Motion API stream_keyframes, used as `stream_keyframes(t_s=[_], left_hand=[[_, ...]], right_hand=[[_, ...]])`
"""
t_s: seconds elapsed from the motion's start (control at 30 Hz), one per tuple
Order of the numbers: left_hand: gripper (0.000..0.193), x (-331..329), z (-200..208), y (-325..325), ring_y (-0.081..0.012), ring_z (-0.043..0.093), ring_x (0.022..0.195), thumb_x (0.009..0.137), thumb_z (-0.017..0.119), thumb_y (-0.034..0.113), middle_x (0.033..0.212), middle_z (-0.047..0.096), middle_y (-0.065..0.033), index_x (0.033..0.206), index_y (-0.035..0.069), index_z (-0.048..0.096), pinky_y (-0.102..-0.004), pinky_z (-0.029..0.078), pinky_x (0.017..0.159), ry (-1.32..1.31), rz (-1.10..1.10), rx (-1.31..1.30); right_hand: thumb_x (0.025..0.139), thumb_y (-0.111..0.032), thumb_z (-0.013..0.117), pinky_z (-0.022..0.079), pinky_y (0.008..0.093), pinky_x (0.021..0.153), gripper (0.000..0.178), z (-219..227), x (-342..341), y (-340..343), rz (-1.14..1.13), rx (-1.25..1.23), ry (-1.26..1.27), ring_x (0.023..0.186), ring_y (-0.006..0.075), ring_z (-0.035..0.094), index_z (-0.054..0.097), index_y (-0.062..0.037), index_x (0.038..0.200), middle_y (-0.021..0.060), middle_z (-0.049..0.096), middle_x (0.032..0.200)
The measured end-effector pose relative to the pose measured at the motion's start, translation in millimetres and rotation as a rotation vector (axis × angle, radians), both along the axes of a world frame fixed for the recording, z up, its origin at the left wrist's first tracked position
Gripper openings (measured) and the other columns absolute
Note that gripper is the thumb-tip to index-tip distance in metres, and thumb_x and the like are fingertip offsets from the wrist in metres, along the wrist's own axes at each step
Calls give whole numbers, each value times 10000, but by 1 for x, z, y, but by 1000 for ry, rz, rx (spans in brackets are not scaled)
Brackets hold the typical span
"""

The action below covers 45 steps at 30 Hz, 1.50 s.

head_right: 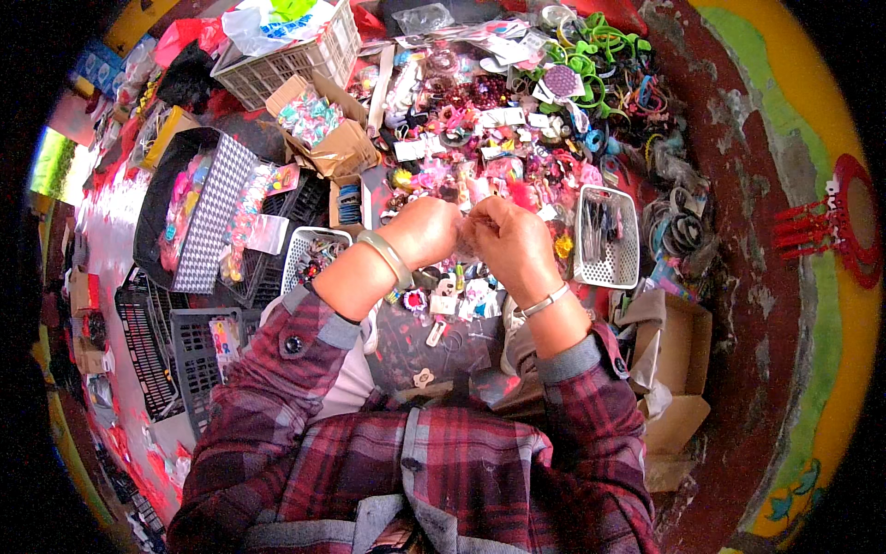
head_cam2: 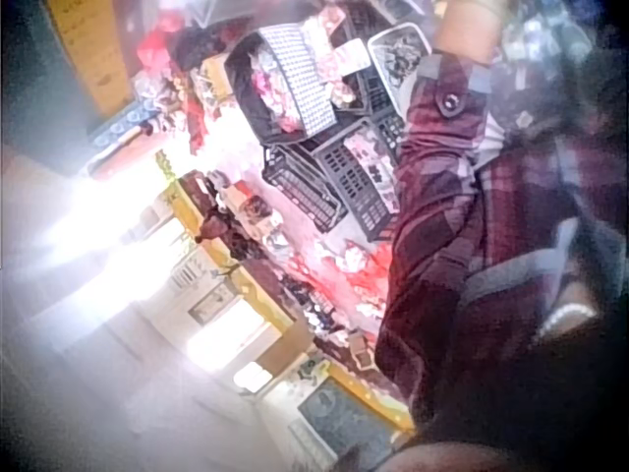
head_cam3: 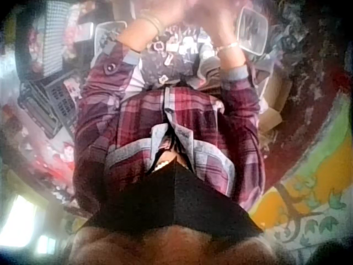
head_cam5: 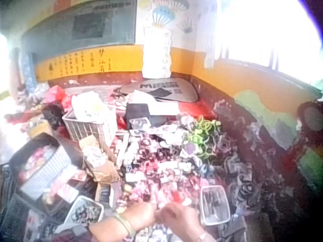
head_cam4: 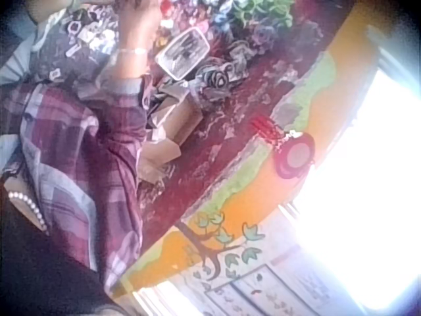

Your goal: The person sits on the floor surrounded by crates and piles of hair accessories. They pick up various items, including hair clips and scrunchies, and place them into a small white basket. The person handles the items one by one, sorting through the cluttered workspace.

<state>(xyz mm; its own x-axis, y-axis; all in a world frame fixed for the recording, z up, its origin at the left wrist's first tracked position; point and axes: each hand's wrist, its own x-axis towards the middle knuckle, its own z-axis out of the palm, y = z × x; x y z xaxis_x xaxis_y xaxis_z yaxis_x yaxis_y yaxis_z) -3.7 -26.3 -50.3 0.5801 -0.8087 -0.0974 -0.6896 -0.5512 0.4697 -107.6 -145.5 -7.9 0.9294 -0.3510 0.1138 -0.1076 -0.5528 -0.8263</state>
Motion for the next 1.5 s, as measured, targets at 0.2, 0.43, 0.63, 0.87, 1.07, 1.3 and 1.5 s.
stream_keyframes(t_s=[0.2, 0.43, 0.63, 0.87, 1.07, 1.3, 1.5], left_hand=[[238, 1, 10, 4, -390, 593, 736, 735, 499, 202, 724, 591, -240, 695, 12, 636, -455, 475, 679, 81, -45, -2], [264, 8, 9, 4, -401, 581, 751, 759, 448, 200, 754, 589, -242, 746, 9, 631, -455, 466, 682, 111, -139, -41], [275, 15, 24, 7, -257, 601, 678, 810, 448, 224, 743, 617, -157, 868, 19, 620, -377, 470, 637, 379, -219, -218], [205, 13, 33, 14, -95, 553, 709, 783, 563, 124, 759, 615, -14, 965, 43, 612, -275, 460, 661, 688, -331, -263], [181, 10, 17, 9, -106, 562, 709, 750, 583, 112, 774, 630, -38, 903, 24, 620, -273, 460, 676, 767, -207, -279], [167, 11, 31, 11, -130, 574, 692, 732, 565, 110, 728, 624, -91, 863, 21, 618, -301, 457, 650, 579, -146, -253], [188, 12, 23, 11, -208, 607, 714, 716, 570, 116, 763, 626, -129, 880, 40, 624, -330, 464, 663, 372, -280, -226]], right_hand=[[742, -77, 631, 465, 265, 542, 86, 2, 3, 2, -40, 293, -57, 581, 126, 589, 614, -36, 816, 104, 619, 669], [751, -64, 628, 445, 242, 512, 69, -2, 1, -4, 69, 155, 77, 554, 92, 549, 605, -16, 794, 53, 589, 617], [820, -62, 593, 390, 205, 459, 40, 3, 3, -15, -17, 778, 133, 517, 71, 499, 579, -28, 803, 5, 556, 635], [824, -91, 612, 375, 189, 459, 76, 15, 1, -15, -31, 881, 149, 528, 59, 485, 569, -41, 786, -10, 537, 636], [815, -112, 627, 378, 191, 470, 97, 11, 1, -19, 61, 885, 210, 532, 69, 496, 572, -33, 816, -3, 548, 645], [708, -239, 724, 476, 297, 675, 459, -1, -1, -10, 144, -3, -96, 755, 234, 617, 540, -46, 1082, 134, 596, 778], [788, -195, 643, 462, 282, 514, 203, 4, -1, -21, 192, 122, 404, 588, 115, 607, 601, -8, 855, 55, 561, 564]])
